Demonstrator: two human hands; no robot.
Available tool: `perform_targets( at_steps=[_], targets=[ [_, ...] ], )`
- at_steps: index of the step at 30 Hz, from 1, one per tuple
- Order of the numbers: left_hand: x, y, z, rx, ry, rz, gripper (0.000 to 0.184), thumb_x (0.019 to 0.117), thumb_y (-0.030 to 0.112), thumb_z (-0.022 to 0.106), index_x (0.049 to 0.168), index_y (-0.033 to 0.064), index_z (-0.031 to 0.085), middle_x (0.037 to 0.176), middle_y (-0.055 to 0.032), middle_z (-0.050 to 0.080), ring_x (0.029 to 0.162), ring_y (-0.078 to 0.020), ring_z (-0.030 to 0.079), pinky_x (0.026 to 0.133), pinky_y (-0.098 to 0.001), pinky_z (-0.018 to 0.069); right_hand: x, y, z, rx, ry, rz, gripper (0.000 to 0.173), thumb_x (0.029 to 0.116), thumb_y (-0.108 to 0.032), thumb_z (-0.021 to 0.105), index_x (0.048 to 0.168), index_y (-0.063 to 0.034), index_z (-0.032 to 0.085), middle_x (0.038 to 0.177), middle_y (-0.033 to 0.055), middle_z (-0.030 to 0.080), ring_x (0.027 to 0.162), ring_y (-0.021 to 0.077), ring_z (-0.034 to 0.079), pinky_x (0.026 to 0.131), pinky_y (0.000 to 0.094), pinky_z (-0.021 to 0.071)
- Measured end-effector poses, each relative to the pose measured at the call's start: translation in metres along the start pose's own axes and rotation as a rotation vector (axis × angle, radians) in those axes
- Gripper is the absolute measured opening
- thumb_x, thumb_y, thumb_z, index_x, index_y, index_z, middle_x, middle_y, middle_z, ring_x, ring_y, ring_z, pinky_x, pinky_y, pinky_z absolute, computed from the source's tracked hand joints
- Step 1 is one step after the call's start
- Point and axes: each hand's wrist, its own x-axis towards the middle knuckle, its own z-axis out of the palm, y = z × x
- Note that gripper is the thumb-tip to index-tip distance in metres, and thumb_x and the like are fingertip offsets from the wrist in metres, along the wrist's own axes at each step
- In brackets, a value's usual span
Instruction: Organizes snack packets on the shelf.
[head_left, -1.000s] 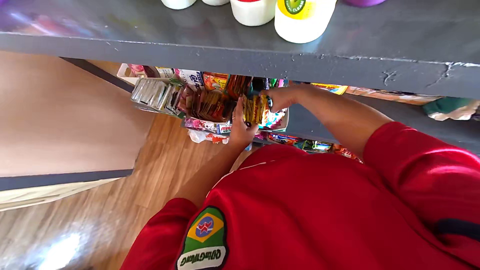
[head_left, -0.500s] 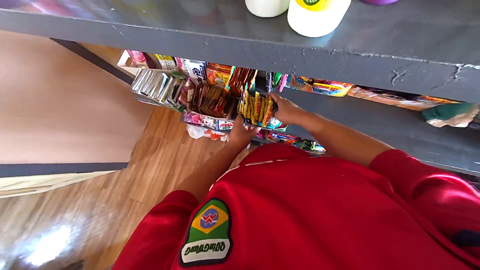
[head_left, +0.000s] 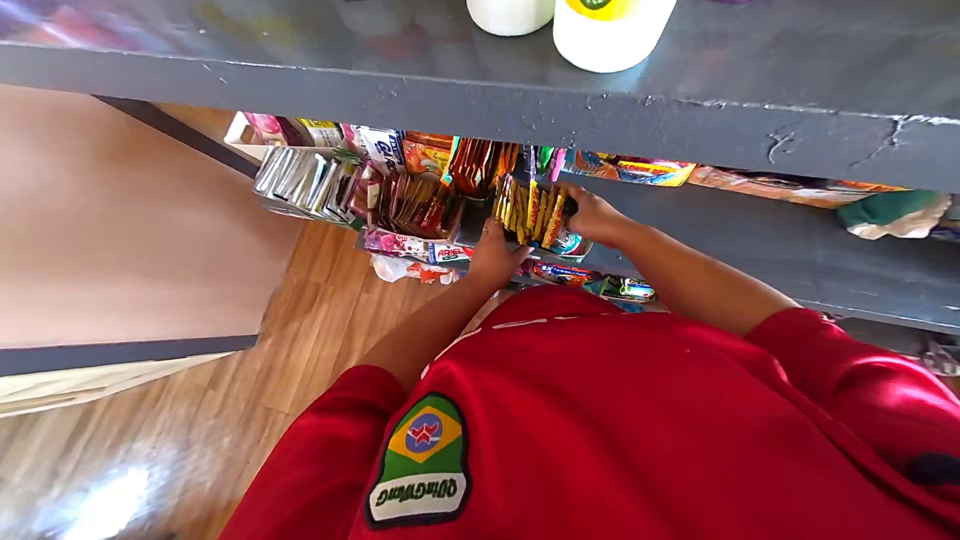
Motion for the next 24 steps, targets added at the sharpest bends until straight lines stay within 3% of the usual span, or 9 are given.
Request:
perform_targets(
  at_steps=[3, 6, 9, 13, 16, 19, 21, 24],
  targets=[
    [0.01, 0.005, -0.004, 0.039, 0.023, 0.044, 0.087, 0.0907, 0.027, 0.078, 0.155, -0.0051, 0.028, 0.157, -0.0274, 0.036, 0.14, -0.038, 0.046, 0.114, -0.0508, 0.0398, 0.002, -0.001, -0.003, 0.014, 0.036, 0.009, 0.076, 0.0884, 0.007, 0.064, 0.156, -0.0129, 0.037, 0.148, 0.0191, 0.051, 0.134, 0.0342, 0.053, 0.108, 0.0556, 0.0448],
    [0.018, -0.001, -0.004, -0.032, 0.111, 0.14, 0.108, 0.0816, 0.017, 0.086, 0.162, 0.004, 0.015, 0.165, -0.0222, 0.024, 0.141, -0.0362, 0.046, 0.112, -0.0501, 0.0429, 0.004, -0.003, 0.0, 0.021, 0.055, -0.014, 0.075, 0.0871, 0.007, 0.064, 0.155, -0.0114, 0.038, 0.147, 0.0196, 0.052, 0.133, 0.0346, 0.053, 0.107, 0.0557, 0.0451],
    [0.025, -0.015, -0.01, -0.136, 0.131, 0.203, 0.116, 0.0783, 0.01, 0.086, 0.164, 0.008, 0.007, 0.164, -0.0197, 0.03, 0.142, -0.0328, 0.046, 0.115, -0.0491, 0.0415, 0.01, -0.01, 0.009, 0.095, 0.076, -0.051, 0.077, 0.0849, 0.012, 0.062, 0.155, -0.0111, 0.039, 0.148, 0.0189, 0.051, 0.132, 0.0328, 0.054, 0.107, 0.053, 0.0469],
    [0.023, -0.026, -0.035, -0.212, 0.099, 0.297, 0.115, 0.0777, 0.002, 0.083, 0.164, 0.0061, 0.008, 0.164, -0.0186, 0.03, 0.148, -0.0286, 0.038, 0.12, -0.0464, 0.035, 0.02, -0.02, 0.024, 0.226, 0.052, -0.088, 0.074, 0.0871, 0.016, 0.054, 0.155, -0.009, 0.039, 0.145, 0.0181, 0.054, 0.129, 0.0285, 0.057, 0.104, 0.0474, 0.0498],
    [0.019, -0.027, -0.052, -0.208, 0.05, 0.313, 0.103, 0.0812, 0.006, 0.081, 0.162, 0.0036, 0.018, 0.163, -0.0207, 0.03, 0.149, -0.0288, 0.035, 0.122, -0.0449, 0.0314, 0.023, -0.017, 0.027, 0.198, 0.108, -0.062, 0.064, 0.0899, 0.01, 0.056, 0.15, -0.007, 0.045, 0.137, 0.0175, 0.061, 0.123, 0.0285, 0.061, 0.103, 0.0486, 0.0503],
    [0.015, -0.022, -0.058, -0.235, 0.01, 0.308, 0.093, 0.0802, 0.006, 0.081, 0.158, 0.0035, 0.03, 0.158, -0.0224, 0.037, 0.145, -0.0304, 0.039, 0.118, -0.0459, 0.0352, 0.016, -0.015, 0.023, 0.067, 0.151, -0.026, 0.057, 0.0936, 0.006, 0.056, 0.148, -0.0068, 0.048, 0.138, 0.0168, 0.061, 0.128, 0.031, 0.059, 0.106, 0.052, 0.0473],
    [0.013, -0.021, -0.057, -0.247, -0.03, 0.313, 0.095, 0.0812, 0.007, 0.081, 0.16, 0.0043, 0.027, 0.161, -0.0215, 0.032, 0.148, -0.0297, 0.035, 0.12, -0.0462, 0.0328, 0.008, -0.015, 0.021, -0.053, 0.176, -0.051, 0.054, 0.0954, 0.003, 0.056, 0.148, -0.0072, 0.049, 0.141, 0.0181, 0.058, 0.131, 0.0339, 0.056, 0.11, 0.0542, 0.0442],
    [0.009, -0.02, -0.049, -0.289, -0.06, 0.285, 0.104, 0.0852, 0.009, 0.079, 0.164, 0.0064, 0.011, 0.167, -0.019, 0.021, 0.152, -0.0283, 0.029, 0.122, -0.0463, 0.029, -0.006, -0.017, 0.017, -0.166, 0.234, -0.109, 0.057, 0.0946, 0.006, 0.058, 0.15, -0.0069, 0.048, 0.147, 0.0223, 0.053, 0.135, 0.0387, 0.052, 0.111, 0.0548, 0.0427]
  ],
)
